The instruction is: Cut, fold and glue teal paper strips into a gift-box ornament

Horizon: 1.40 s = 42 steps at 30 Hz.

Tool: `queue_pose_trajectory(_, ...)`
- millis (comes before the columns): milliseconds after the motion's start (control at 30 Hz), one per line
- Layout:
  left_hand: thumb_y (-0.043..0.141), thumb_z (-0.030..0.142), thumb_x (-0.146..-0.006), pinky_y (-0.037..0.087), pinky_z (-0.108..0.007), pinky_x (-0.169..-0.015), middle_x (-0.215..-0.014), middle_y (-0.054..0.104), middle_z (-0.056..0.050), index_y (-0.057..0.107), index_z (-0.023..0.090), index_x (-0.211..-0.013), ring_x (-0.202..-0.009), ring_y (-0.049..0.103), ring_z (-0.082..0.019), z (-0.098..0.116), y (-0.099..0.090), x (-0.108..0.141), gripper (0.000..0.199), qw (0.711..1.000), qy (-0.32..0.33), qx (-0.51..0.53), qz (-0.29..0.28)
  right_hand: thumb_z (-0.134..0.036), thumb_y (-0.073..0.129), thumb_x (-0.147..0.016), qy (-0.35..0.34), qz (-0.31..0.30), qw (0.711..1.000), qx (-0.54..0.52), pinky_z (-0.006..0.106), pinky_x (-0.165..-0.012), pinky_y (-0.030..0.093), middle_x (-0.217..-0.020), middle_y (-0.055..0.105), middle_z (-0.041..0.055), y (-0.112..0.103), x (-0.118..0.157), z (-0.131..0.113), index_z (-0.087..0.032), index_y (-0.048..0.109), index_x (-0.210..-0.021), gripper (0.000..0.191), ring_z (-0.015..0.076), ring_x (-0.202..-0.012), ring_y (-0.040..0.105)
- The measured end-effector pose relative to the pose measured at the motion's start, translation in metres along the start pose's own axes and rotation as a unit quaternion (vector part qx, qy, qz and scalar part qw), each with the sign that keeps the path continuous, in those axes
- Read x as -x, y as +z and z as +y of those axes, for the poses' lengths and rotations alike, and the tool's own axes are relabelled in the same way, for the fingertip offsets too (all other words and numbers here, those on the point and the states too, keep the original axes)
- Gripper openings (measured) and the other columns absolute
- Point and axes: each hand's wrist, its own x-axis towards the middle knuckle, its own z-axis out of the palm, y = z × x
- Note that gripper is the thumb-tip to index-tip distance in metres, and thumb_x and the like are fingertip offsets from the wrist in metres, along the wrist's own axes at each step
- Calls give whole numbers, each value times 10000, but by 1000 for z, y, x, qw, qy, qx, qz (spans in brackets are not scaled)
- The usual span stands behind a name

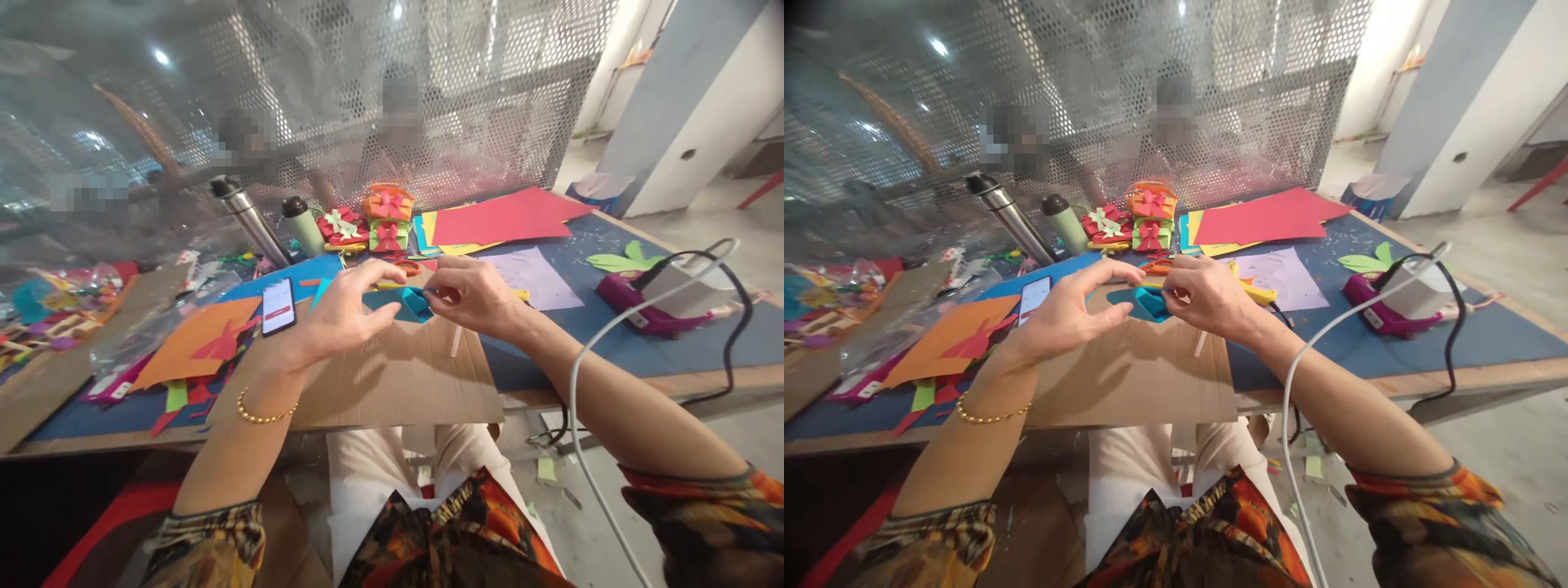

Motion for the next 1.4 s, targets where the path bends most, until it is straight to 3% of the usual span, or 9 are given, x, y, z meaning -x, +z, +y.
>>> queue_pose_trajectory(133, 608, 245, -901, 566, -459, -1057, -1221, 726, -109, 621, 212, -965, -1195, 688, -246, -7, 7, 1, 73, 998, 18, 48, 24, -105, 568, -839, 32, 6, 999, 7, 259, -594, 331, -676, 503, -17, -1, 1, 0, -173, 645, -715, 161, 106, -610, 435)
queue_pose_trajectory(233, 640, 287, -926, 527, -482, -1103, -1289, 699, -112, 676, 221, -1078, -1255, 658, -261, -5, 16, -3, 169, 998, 46, 13, 29, -113, 577, -832, 34, 11, 999, 22, 257, -594, 327, -669, 498, -18, -2, 1, -2, -179, 619, -694, 158, 110, -615, 436)
queue_pose_trajectory(333, 681, 302, -932, 456, -530, -1143, -1377, 680, -113, 716, 236, -1156, -1296, 640, -291, -3, 24, -6, 235, 993, 77, -88, -4, -107, 567, -849, 15, 14, 999, 31, 262, -604, 331, -669, 506, -13, -1, 2, -3, -182, 609, -688, 182, 116, -624, 438)
queue_pose_trajectory(433, 688, 338, -953, 393, -546, -1166, -1278, 750, -102, 720, 217, -1111, -1219, 684, -286, -4, 26, -7, 201, 982, 102, -158, -23, -92, 554, -869, 14, -7, 999, 44, 272, -624, 339, -708, 566, 6, 1, 3, -2, -176, 659, -742, 184, 125, -641, 462)
queue_pose_trajectory(667, 607, 191, -962, 407, -518, -1161, -1175, 806, -75, 710, 215, -1079, -1141, 724, -257, -7, 22, -4, 158, 973, 122, -173, -91, -131, 562, -934, -4, -44, 995, 87, 307, -700, 346, -826, 645, 58, 5, 7, -3, -169, 691, -814, 180, 162, -743, 514)
queue_pose_trajectory(867, 573, 109, -912, 431, -505, -1193, -1160, 803, -76, 676, 199, -1141, -1141, 737, -245, -7, 20, 1, 267, 973, 156, -153, -77, -154, 566, -957, 1, -45, 996, 78, 297, -684, 342, -826, 609, 44, 3, 7, -7, -177, 696, -839, 176, 159, -740, 496)
queue_pose_trajectory(1133, 470, -11, -952, 467, -490, -1189, -1170, 794, -75, 694, 193, -1099, -1151, 723, -222, -15, 27, 4, 337, 954, 187, -228, -58, -166, 541, -987, -13, -60, 994, 88, 299, -700, 358, -824, 613, 50, 3, 7, -6, -170, 695, -836, 216, 163, -753, 496)
queue_pose_trajectory(1267, 457, 41, -1020, 459, -512, -1182, -1190, 804, -80, 737, 213, -1119, -1160, 731, -224, -15, 27, 5, 343, 954, 176, -239, -41, -178, 534, -986, -8, -53, 994, 90, 295, -663, 326, -749, 533, 16, 3, 6, -6, -177, 667, -792, 236, 150, -692, 439)
queue_pose_trajectory(1400, 466, 81, -1043, 468, -529, -1153, -1116, 820, -81, 753, 213, -1009, -1111, 747, -230, -16, 28, 4, 317, 955, 179, -232, -31, -178, 526, -986, -2, -60, 995, 84, 288, -652, 328, -772, 551, 27, 2, 6, -9, -172, 663, -790, 239, 145, -696, 449)
